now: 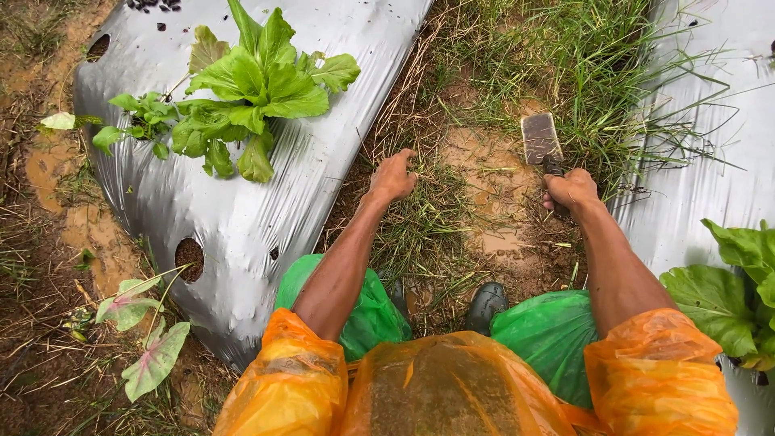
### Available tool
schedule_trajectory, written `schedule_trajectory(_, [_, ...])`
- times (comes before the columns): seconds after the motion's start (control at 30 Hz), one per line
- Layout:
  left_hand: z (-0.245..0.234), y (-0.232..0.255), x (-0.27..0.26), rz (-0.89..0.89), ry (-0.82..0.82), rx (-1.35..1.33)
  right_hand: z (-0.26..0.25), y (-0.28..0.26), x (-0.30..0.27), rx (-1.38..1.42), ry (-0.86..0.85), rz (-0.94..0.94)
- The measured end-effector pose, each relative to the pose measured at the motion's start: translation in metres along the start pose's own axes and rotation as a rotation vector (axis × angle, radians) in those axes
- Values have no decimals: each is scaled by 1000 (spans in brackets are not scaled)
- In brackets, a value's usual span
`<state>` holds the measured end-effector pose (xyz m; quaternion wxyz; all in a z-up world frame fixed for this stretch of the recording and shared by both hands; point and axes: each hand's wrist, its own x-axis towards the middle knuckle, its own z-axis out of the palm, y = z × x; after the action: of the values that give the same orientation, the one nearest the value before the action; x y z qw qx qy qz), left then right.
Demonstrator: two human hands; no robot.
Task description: The person squats between raised garden beds covered in plastic mulch and uses a hand hoe to cut and remove weeds growing in the muddy path. They repeatedly scrape the tool against the ground to clear the vegetation and gather the cut weeds into a pile.
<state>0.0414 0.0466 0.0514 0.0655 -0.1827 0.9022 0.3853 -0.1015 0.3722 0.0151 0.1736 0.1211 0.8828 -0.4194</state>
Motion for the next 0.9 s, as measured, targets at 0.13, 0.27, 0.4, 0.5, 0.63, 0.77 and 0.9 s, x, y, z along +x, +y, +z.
schedule_trajectory(0.13, [10, -13, 13, 6, 9, -9, -2, -2, -3, -2, -12, -8])
schedule_trajectory(0.27, [24, -30, 31, 11, 18, 21, -2, -1, -1, -26, -19, -35])
schedule_trajectory(0.4, [24, -27, 26, 0, 34, 10, -2, -1, 1, -42, -24, -35])
schedule_trajectory(0.5, [25, -30, 29, -5, 29, 18, -3, 0, 1, -48, -29, -45])
schedule_trajectory(0.63, [20, -19, 27, -6, 36, -45, -5, -12, -5, -50, -14, -65])
schedule_trajectory(0.77, [17, -13, 27, -109, -36, 1, -16, -40, -28, -55, -165, 174])
schedule_trajectory(0.9, [18, -13, 30, -104, -45, 23, -16, -41, -30, -62, -162, 171])
